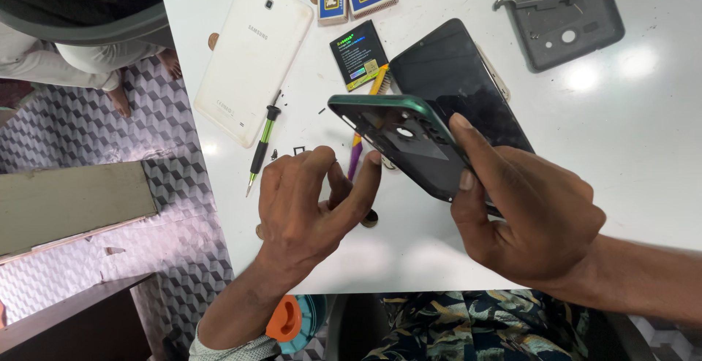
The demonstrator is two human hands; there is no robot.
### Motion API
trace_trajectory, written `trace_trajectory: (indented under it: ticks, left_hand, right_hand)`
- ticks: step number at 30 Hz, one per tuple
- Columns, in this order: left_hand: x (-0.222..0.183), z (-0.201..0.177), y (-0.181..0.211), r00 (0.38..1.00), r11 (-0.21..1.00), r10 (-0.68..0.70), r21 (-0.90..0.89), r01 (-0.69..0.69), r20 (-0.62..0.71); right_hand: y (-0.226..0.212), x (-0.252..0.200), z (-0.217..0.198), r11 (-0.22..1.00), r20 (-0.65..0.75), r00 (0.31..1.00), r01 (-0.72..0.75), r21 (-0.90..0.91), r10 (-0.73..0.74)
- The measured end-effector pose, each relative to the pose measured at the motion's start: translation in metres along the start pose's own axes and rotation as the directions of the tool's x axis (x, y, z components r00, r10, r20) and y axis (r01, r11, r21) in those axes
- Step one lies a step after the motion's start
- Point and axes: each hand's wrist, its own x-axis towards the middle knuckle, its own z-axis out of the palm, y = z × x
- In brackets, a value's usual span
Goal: The person handles a disassembled smartphone, repeatedly peeling and repositioning a black adhesive film on the back cover. They also pick up and inspect a separate phone chassis and a battery, placing them back on the table.
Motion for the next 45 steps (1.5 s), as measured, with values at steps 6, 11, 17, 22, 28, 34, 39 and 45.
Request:
trace_trajectory:
  ticks: [6,11,17,22,28,34,39,45]
  left_hand:
    - [0.0,0.004,0.001,1.0,1.0,0.007,0.004,-0.007,0.008]
    - [0.0,0.004,0.002,0.999,1.0,-0.016,0.024,0.015,0.042]
    - [0.002,0.002,0.003,0.996,0.997,-0.035,-0.064,0.04,0.083]
    - [0.002,0.001,-0.001,0.997,0.989,-0.017,-0.145,0.029,0.078]
    - [-0.004,0.004,-0.007,0.999,0.963,-0.029,-0.269,0.02,-0.03]
    - [-0.008,0.011,-0.008,0.99,0.974,-0.073,-0.224,0.045,-0.119]
    - [-0.008,0.009,-0.009,0.993,0.971,-0.07,-0.234,0.046,-0.096]
    - [-0.004,0.006,-0.009,0.994,0.953,-0.084,-0.295,0.061,-0.067]
  right_hand:
    - [0.002,-0.002,0.001,1.0,0.001,1.0,0.018,0.023,-0.018]
    - [-0.001,0.003,-0.001,0.999,0.01,0.999,0.038,0.034,-0.039]
    - [-0.002,0.005,0.002,0.996,0.003,0.998,0.061,0.061,-0.062]
    - [0.0,0.002,0.001,0.999,0.034,0.998,0.045,0.011,-0.045]
    - [0.001,0.002,-0.001,0.999,0.045,0.998,0.049,0.002,-0.049]
    - [0.001,0.001,-0.002,0.999,0.054,0.997,0.048,-0.026,-0.046]
    - [0.002,0.002,-0.002,0.998,0.061,0.997,0.058,-0.021,-0.057]
    - [0.003,0.003,-0.003,0.998,0.072,0.996,0.059,-0.001,-0.059]
